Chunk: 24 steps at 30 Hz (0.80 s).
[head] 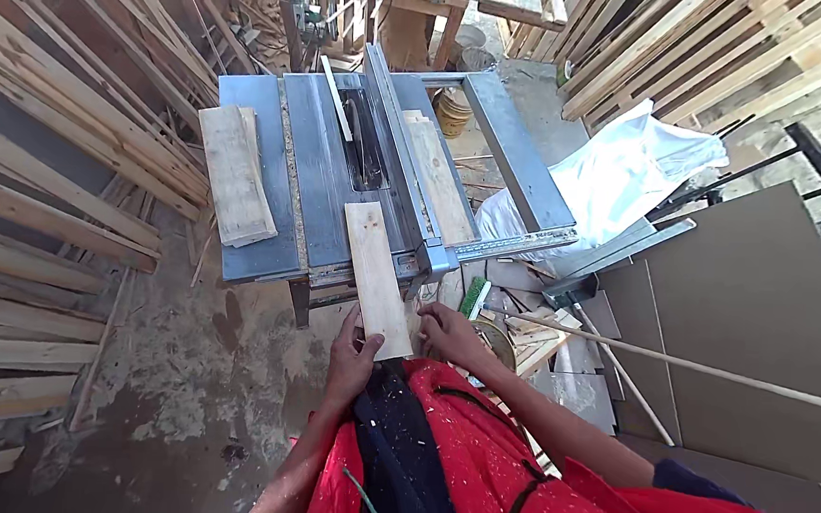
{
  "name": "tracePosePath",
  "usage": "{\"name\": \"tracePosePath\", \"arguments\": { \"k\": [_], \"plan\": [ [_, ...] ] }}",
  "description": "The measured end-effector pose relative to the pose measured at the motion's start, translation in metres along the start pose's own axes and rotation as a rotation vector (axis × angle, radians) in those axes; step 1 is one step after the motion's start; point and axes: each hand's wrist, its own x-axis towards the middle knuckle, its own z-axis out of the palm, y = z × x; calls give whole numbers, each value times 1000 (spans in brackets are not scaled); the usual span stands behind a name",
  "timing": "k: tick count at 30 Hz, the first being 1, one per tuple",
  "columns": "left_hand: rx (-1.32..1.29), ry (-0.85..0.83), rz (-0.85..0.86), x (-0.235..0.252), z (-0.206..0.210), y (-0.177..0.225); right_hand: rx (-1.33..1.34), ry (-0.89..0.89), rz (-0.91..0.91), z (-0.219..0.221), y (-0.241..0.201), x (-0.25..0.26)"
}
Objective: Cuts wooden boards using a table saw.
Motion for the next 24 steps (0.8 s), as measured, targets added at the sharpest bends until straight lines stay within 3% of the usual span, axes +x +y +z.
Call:
{"name": "tracePosePath", "arguments": {
  "k": [3,5,8,14,18,21,24],
  "plan": [
    [73,-48,-11,24,33,12,-593,113,-502,-24,-10,-1],
    [118,-61,17,39,50,24,-870,-30,-535,-39,-37,16],
    [141,-62,-5,59,54,41,-1093,-200,-416,-50,-55,57],
    [419,-85,26,88,44,75,-1229,-229,-409,-62,-64,110],
    [859,-12,333,62,15,103,-1207,-153,-458,-64,-66,117],
    [973,-40,508,61,14,87,-1186,-145,-443,-69,-70,126],
    [975,102,725,74,21,71,-1173,-116,-462,-73,-71,136]
  ]
}}
